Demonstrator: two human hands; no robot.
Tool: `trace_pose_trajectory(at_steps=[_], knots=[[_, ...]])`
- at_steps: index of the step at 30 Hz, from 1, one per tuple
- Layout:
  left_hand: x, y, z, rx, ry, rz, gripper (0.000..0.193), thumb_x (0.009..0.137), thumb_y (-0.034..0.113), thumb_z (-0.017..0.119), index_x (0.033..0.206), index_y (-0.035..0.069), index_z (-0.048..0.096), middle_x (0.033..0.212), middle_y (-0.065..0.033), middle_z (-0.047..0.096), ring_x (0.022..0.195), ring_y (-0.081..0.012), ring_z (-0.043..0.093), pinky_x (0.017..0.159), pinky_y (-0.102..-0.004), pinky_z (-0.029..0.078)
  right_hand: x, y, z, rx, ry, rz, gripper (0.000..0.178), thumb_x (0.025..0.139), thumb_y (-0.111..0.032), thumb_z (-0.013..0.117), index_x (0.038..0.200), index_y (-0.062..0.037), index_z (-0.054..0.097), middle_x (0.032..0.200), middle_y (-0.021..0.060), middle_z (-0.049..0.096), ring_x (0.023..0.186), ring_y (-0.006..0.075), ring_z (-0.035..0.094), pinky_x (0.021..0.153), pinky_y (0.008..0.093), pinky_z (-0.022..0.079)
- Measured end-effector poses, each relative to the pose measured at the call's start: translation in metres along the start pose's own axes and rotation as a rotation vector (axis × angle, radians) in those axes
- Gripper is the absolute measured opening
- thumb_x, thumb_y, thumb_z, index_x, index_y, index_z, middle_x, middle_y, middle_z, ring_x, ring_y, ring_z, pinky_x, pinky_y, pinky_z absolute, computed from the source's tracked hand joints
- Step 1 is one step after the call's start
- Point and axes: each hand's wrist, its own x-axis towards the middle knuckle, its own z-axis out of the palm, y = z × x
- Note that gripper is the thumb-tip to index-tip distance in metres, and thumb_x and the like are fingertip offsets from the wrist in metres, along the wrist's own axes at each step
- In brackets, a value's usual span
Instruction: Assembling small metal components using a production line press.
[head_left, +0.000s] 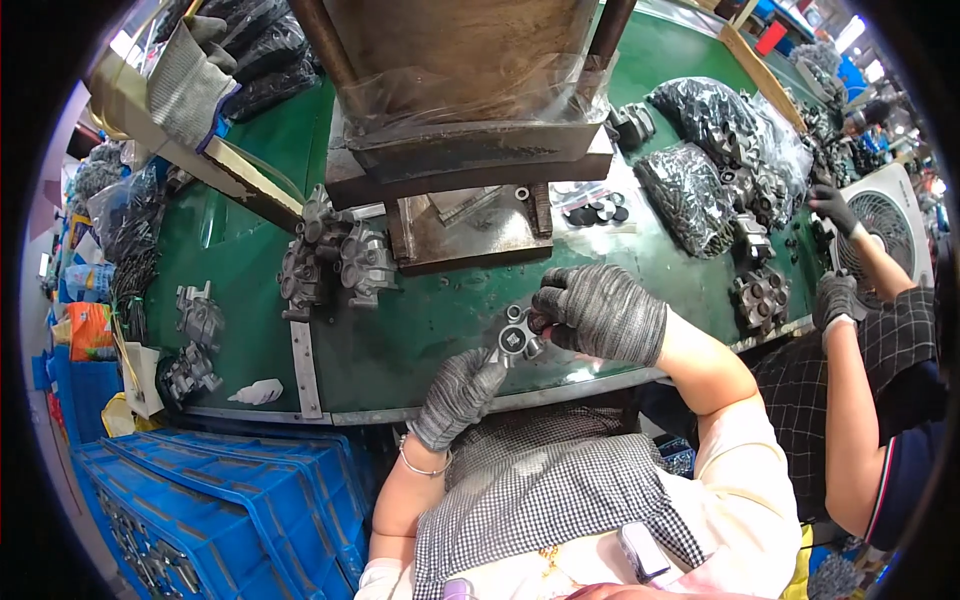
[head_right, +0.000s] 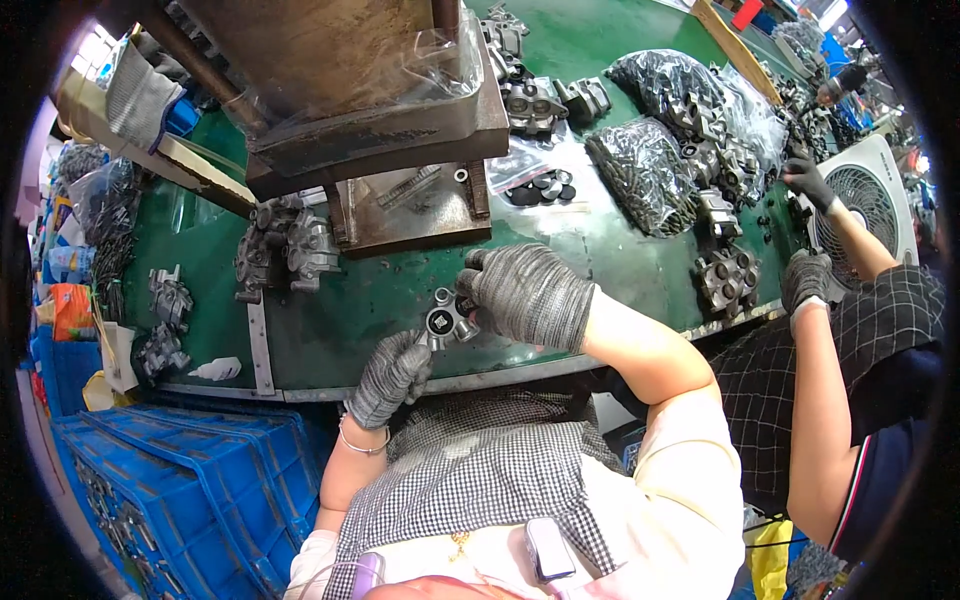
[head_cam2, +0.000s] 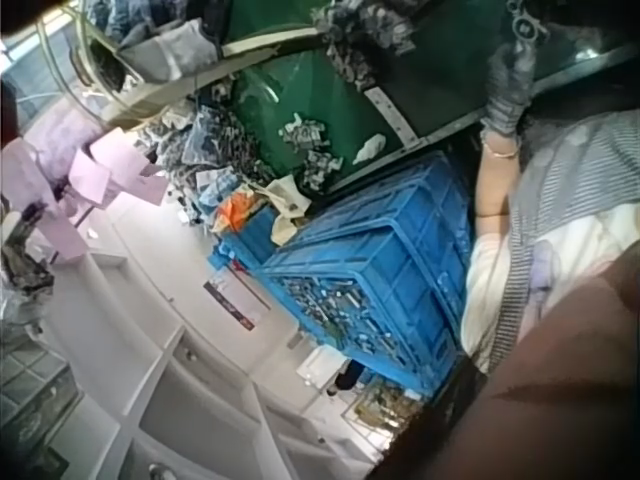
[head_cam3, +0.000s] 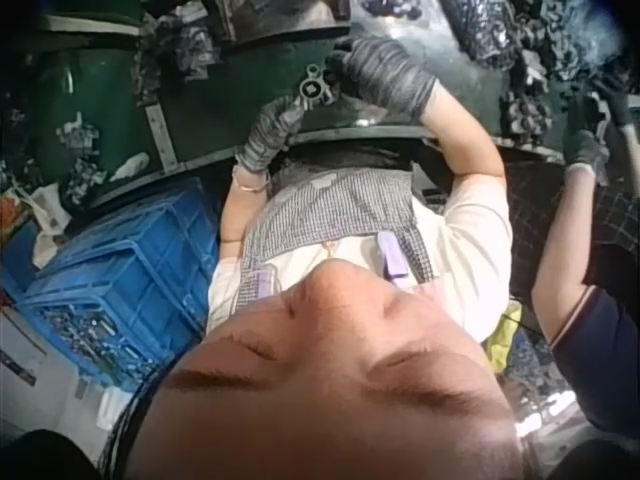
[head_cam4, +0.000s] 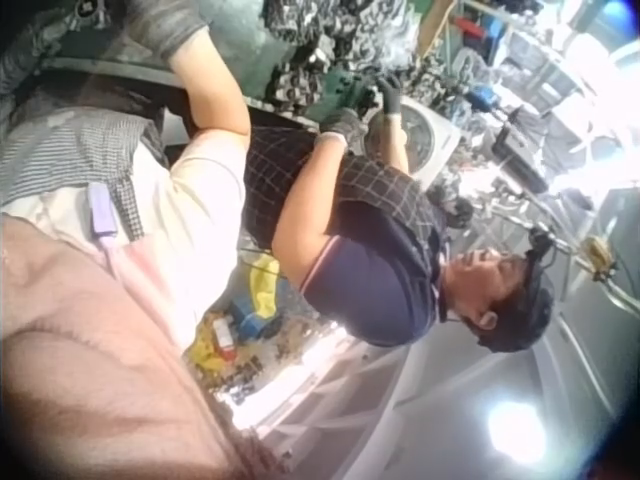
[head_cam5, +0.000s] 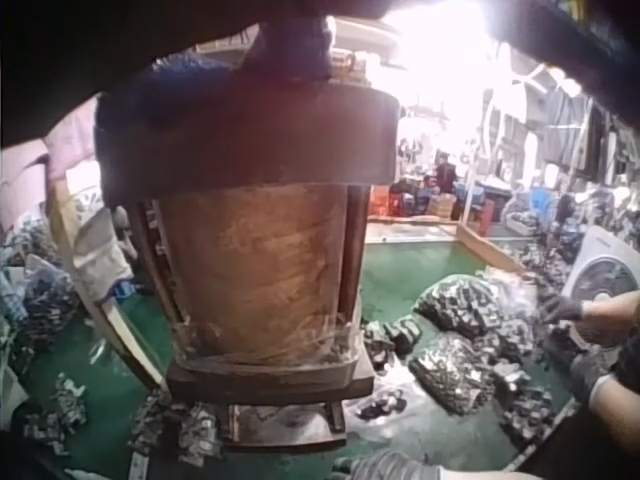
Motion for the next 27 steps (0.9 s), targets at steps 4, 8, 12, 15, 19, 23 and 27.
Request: trace_pose_trajectory(at_steps=[4, 8, 12, 15, 19, 23, 27], knots=[[0.001, -0.001, 0.000, 0.002, 0.002, 0.010, 0.038, 0.084, 0.042, 0.058, 0.087, 0.005, 0.053, 0.058, 0.0015, 0.046, 0.046, -0.0061, 0.042, 0.039, -0.0204, 0.033, 0.001, 0.003, 0.002, 0.007, 0.002, -0.037, 0.020, 0.072, -0.016, 0.068, 0.089, -0.0074, 0.062, 0.082, 0.0107, 0.057, 0.075, 0.0313, 0.061, 0.065, 0.0402, 0.049], [0.002, -0.003, -0.001, 0.009, 0.009, 0.003, 0.039, 0.083, 0.043, 0.059, 0.089, 0.005, 0.053, 0.058, 0.0018, 0.046, 0.045, -0.0059, 0.042, 0.039, -0.0203, 0.033, 0.001, 0.006, 0.002, 0.021, -0.033, -0.038, 0.022, 0.072, -0.017, 0.068, 0.090, -0.0067, 0.061, 0.083, 0.0110, 0.057, 0.076, 0.0310, 0.061, 0.066, 0.0398, 0.049], [0.002, -0.003, -0.001, 0.010, 0.001, 0.002, 0.038, 0.084, 0.042, 0.058, 0.090, 0.005, 0.054, 0.058, 0.0020, 0.046, 0.045, -0.0057, 0.042, 0.039, -0.0200, 0.033, 0.001, 0.014, 0.007, -0.027, -0.010, -0.108, 0.025, 0.072, -0.018, 0.068, 0.092, -0.0057, 0.061, 0.084, 0.0115, 0.057, 0.075, 0.0309, 0.060, 0.065, 0.0400, 0.049], [0.002, -0.002, -0.001, 0.008, -0.008, -0.010, 0.037, 0.085, 0.041, 0.058, 0.091, 0.005, 0.054, 0.058, 0.0021, 0.046, 0.045, -0.0057, 0.042, 0.039, -0.0199, 0.033, 0.006, 0.023, 0.008, -0.072, 0.010, -0.267, 0.028, 0.073, -0.020, 0.068, 0.094, -0.0047, 0.060, 0.085, 0.0119, 0.057, 0.074, 0.0309, 0.060, 0.063, 0.0403, 0.049], [0.003, -0.001, 0.000, 0.000, -0.003, -0.013, 0.035, 0.086, 0.039, 0.058, 0.092, 0.004, 0.055, 0.058, 0.0022, 0.046, 0.045, -0.0056, 0.042, 0.039, -0.0198, 0.033, 0.010, 0.030, 0.010, -0.071, -0.005, -0.327, 0.027, 0.073, -0.021, 0.068, 0.094, -0.0051, 0.060, 0.084, 0.0121, 0.057, 0.073, 0.0310, 0.060, 0.061, 0.0404, 0.049], [0.002, -0.003, -0.002, -0.016, -0.004, -0.009, 0.035, 0.086, 0.039, 0.057, 0.093, 0.004, 0.056, 0.058, 0.0021, 0.046, 0.045, -0.0056, 0.041, 0.039, -0.0197, 0.033, 0.013, 0.032, 0.006, 0.009, 0.006, -0.350, 0.025, 0.074, -0.020, 0.068, 0.092, -0.0051, 0.060, 0.081, 0.0122, 0.057, 0.070, 0.0310, 0.059, 0.060, 0.0403, 0.049], [0.004, -0.001, -0.001, -0.007, -0.023, 0.008, 0.034, 0.086, 0.039, 0.057, 0.089, 0.005, 0.055, 0.057, 0.0019, 0.046, 0.045, -0.0056, 0.041, 0.039, -0.0197, 0.033, 0.009, 0.027, 0.010, 0.097, 0.053, -0.239, 0.022, 0.074, -0.019, 0.068, 0.090, -0.0052, 0.061, 0.077, 0.0116, 0.056, 0.067, 0.0309, 0.059, 0.059, 0.0406, 0.048]])
